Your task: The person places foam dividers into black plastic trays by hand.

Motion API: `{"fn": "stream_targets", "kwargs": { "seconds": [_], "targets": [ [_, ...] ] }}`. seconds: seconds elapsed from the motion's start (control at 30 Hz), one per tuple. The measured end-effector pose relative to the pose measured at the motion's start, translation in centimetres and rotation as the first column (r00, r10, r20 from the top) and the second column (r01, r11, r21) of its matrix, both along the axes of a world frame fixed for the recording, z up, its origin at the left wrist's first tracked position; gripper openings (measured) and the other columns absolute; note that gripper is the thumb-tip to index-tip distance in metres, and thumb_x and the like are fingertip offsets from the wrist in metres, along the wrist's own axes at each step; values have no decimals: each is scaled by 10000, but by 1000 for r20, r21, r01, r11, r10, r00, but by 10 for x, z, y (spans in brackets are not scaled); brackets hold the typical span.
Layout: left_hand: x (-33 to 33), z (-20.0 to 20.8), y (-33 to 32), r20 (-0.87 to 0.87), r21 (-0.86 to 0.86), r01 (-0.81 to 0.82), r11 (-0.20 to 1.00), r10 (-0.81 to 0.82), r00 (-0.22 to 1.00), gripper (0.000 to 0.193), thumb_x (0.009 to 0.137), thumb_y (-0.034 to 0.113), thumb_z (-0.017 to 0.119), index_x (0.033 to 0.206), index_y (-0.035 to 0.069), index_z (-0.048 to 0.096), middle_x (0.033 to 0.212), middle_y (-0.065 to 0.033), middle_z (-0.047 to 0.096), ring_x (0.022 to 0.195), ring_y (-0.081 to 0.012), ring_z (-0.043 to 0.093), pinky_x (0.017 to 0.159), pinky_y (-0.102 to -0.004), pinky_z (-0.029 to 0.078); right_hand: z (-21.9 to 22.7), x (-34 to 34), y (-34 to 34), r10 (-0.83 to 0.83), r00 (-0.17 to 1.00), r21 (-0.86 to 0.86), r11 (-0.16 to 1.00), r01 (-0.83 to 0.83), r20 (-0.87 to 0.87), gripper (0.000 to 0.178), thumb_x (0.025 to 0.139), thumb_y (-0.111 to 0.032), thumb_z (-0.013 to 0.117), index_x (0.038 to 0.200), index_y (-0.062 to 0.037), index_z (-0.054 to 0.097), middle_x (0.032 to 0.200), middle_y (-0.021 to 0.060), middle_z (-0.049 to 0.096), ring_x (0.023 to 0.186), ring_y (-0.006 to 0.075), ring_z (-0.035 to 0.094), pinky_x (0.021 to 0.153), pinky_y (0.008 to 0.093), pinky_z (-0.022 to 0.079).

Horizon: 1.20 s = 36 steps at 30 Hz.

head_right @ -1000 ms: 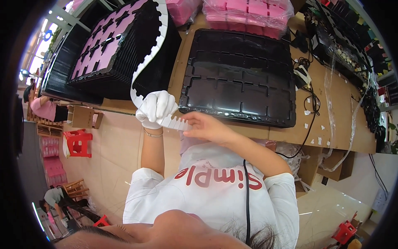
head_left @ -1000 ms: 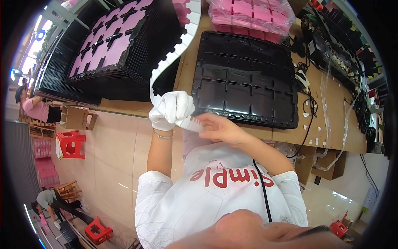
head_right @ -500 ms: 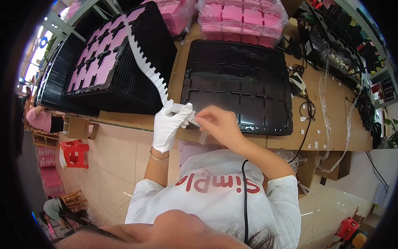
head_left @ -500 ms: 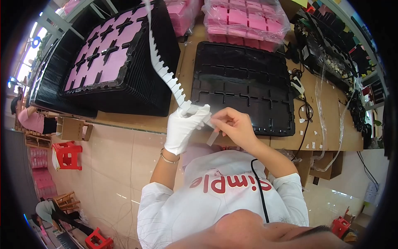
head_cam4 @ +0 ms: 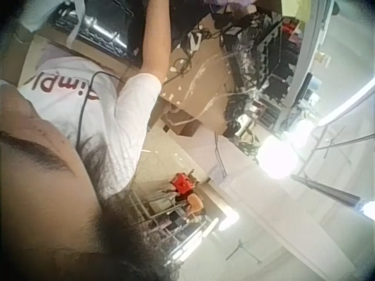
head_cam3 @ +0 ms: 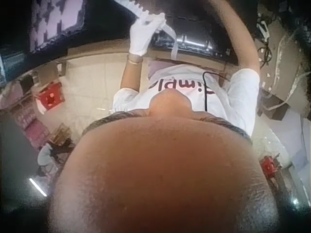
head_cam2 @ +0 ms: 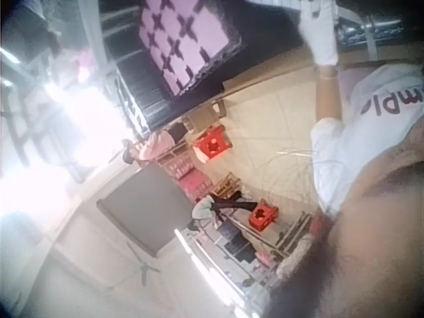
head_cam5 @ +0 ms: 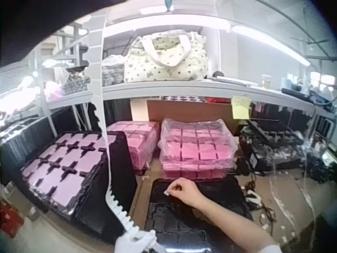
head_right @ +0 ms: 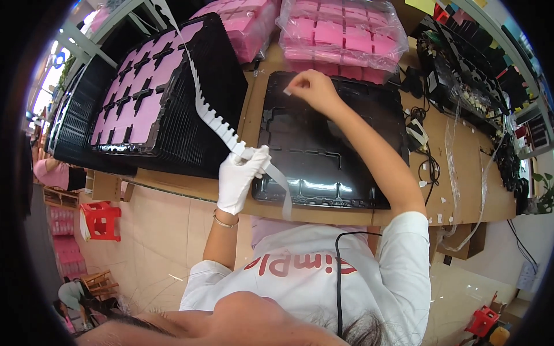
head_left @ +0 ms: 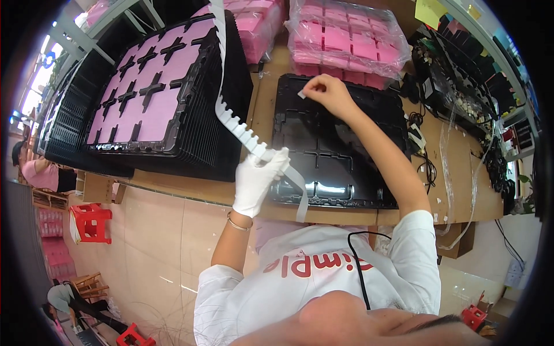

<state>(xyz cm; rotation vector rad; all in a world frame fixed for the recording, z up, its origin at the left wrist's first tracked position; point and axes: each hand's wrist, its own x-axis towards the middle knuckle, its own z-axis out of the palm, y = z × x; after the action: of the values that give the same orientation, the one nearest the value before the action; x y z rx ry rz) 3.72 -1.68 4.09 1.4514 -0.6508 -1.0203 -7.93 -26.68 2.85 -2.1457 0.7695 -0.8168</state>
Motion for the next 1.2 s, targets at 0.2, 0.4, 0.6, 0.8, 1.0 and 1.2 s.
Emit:
{"fn": "stream_targets", "kwargs": {
  "seconds": [0.2, 0.4, 0.6, 0.8, 1.0, 1.2],
  "targets": [
    [-3, 0, -4, -28, 74, 73, 995, -71, 997, 195, 850, 167, 741, 955, 9, 698, 765, 2, 667, 637, -31, 566, 567, -179, 437, -26, 40, -55, 35, 964, 39, 999, -25, -265, 201, 696, -217, 752, 819, -60, 724, 784, 135, 697, 770, 267, 685, 741, 365, 527],
    [4, 2, -3, 6, 69, 164, 984, -165, 986, 207, 843, 127, 734, 1006, 5, 697, 796, -13, 674, 637, -37, 563, 573, -189, 451, -21, 46, -59, -28, 905, -142, 989, -36, -425, 185, 687, -231, 738, 767, -65, 718, 801, 165, 689, 801, 338, 670, 766, 427, 523],
    [6, -1, -5, 2, 53, 173, 984, -173, 985, 192, 856, 128, 721, 997, 0, 694, 801, -24, 678, 640, -44, 574, 575, -192, 460, -17, 49, -54, -89, 885, -159, 987, 17, -457, 188, 675, -245, 734, 757, -76, 735, 801, 175, 686, 801, 335, 672, 774, 426, 525],
    [7, -1, -6, 39, 93, 173, 980, -177, 983, 212, 851, 157, 732, 981, -5, 689, 796, -23, 676, 629, -47, 578, 574, -189, 462, -22, 46, -57, -81, 897, -169, 986, 7, -434, 196, 692, -212, 755, 747, -32, 702, 752, 152, 687, 736, 293, 678, 713, 381, 522],
    [10, -1, -4, -44, 93, 101, 991, -97, 994, 214, 850, 148, 735, 984, -7, 673, 799, -14, 667, 646, -54, 601, 581, -186, 473, -17, 33, -48, 138, 921, 67, 990, -122, -363, 166, 684, -207, 748, 765, -62, 735, 775, 148, 691, 801, 273, 685, 758, 369, 518],
    [17, -5, 4, -183, 47, -124, 991, 131, 974, 268, 834, 118, 757, 1007, 18, 579, 892, -6, 625, 741, -58, 630, 567, -160, 439, -2, -10, 13, -31, 784, 703, 464, -538, 620, 180, 890, -122, 601, 1014, 1, 642, 964, 116, 660, 877, 158, 621, 811, 260, 480]
  ]
}}
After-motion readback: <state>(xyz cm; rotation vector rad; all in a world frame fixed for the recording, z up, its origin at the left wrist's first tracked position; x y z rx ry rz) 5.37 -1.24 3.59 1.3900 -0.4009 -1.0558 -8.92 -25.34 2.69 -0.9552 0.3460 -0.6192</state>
